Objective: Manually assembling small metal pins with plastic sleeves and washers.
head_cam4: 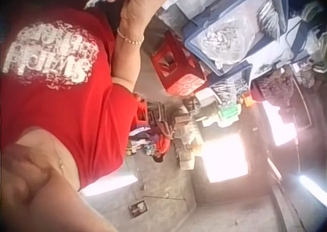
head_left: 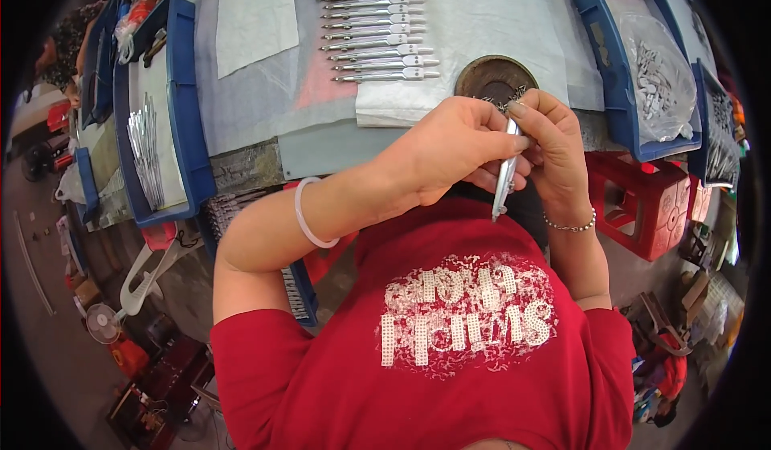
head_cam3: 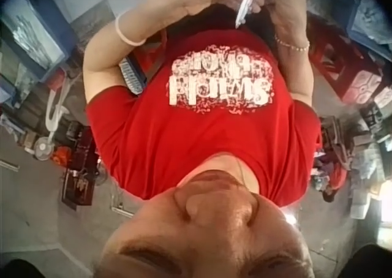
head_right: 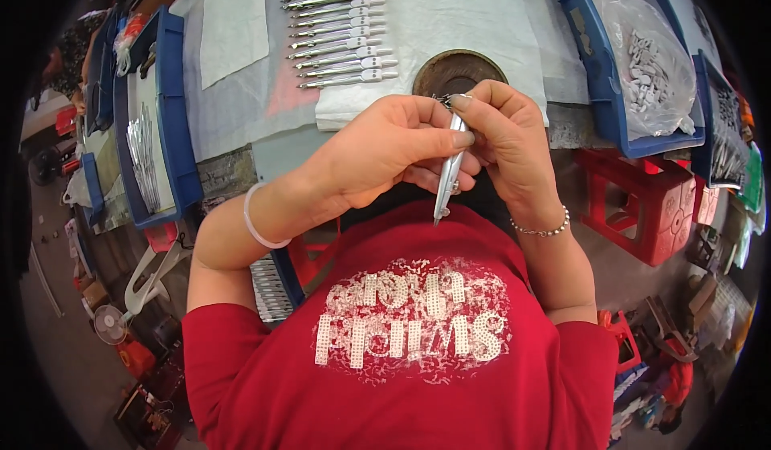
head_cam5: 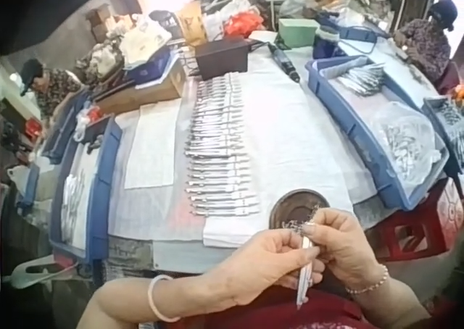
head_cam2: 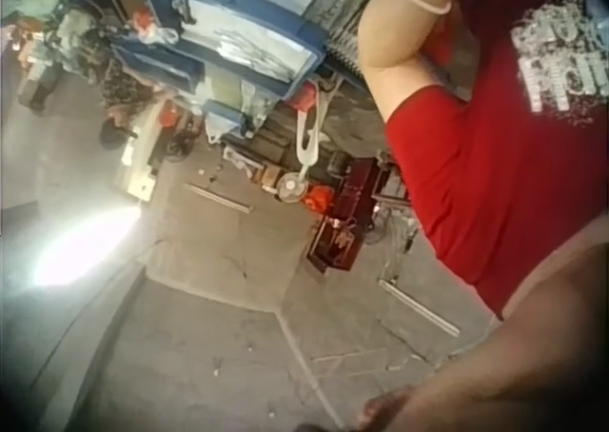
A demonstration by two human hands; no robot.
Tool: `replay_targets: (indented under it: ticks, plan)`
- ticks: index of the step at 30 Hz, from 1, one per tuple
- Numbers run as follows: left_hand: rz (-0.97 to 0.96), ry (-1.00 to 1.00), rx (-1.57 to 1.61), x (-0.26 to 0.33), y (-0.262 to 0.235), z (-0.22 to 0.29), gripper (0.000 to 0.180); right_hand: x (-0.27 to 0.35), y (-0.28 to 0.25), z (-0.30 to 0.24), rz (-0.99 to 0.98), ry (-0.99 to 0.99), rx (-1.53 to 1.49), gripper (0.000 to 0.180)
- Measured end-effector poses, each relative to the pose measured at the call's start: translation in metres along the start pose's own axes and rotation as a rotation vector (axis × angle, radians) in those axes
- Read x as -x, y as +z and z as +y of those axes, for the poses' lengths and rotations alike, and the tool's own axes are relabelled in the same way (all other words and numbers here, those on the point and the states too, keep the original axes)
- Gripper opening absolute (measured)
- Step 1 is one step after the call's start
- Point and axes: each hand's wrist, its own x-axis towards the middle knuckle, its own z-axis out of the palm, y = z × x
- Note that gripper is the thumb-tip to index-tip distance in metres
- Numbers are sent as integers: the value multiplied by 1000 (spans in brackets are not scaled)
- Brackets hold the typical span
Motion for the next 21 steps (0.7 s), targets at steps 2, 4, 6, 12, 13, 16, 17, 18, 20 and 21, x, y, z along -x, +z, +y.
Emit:
replay_targets:
  ticks: [2, 4, 6, 12, 13, 16, 17, 18, 20, 21]
  plan:
    - [28, 109, -21, 2, -3, -5, 16, -4, 4, -3, -2, -31, 128, 15]
    - [63, 128, -69, 9, -13, -8, 15, -6, 15, -4, -95, -189, 262, 15]
    - [65, 412, -261, 11, -29, -19, 14, -8, 25, -2, -159, -373, 361, 15]
    - [183, 735, -351, 12, -65, -27, 10, -36, 54, 8, -189, -770, 731, 18]
    - [209, 749, -354, 14, -69, -27, 10, -36, 58, 10, -198, -772, 729, 18]
    - [211, 806, -368, 18, -77, -33, 9, -39, 64, 15, -228, -806, 740, 16]
    - [221, 811, -362, 18, -80, -35, 9, -39, 65, 16, -234, -804, 749, 16]
    - [230, 810, -376, 17, -83, -38, 9, -39, 66, 17, -241, -802, 758, 16]
    - [251, 829, -406, 15, -85, -42, 9, -38, 66, 19, -269, -766, 752, 14]
    - [263, 832, -398, 14, -86, -43, 9, -39, 66, 20, -268, -769, 774, 14]
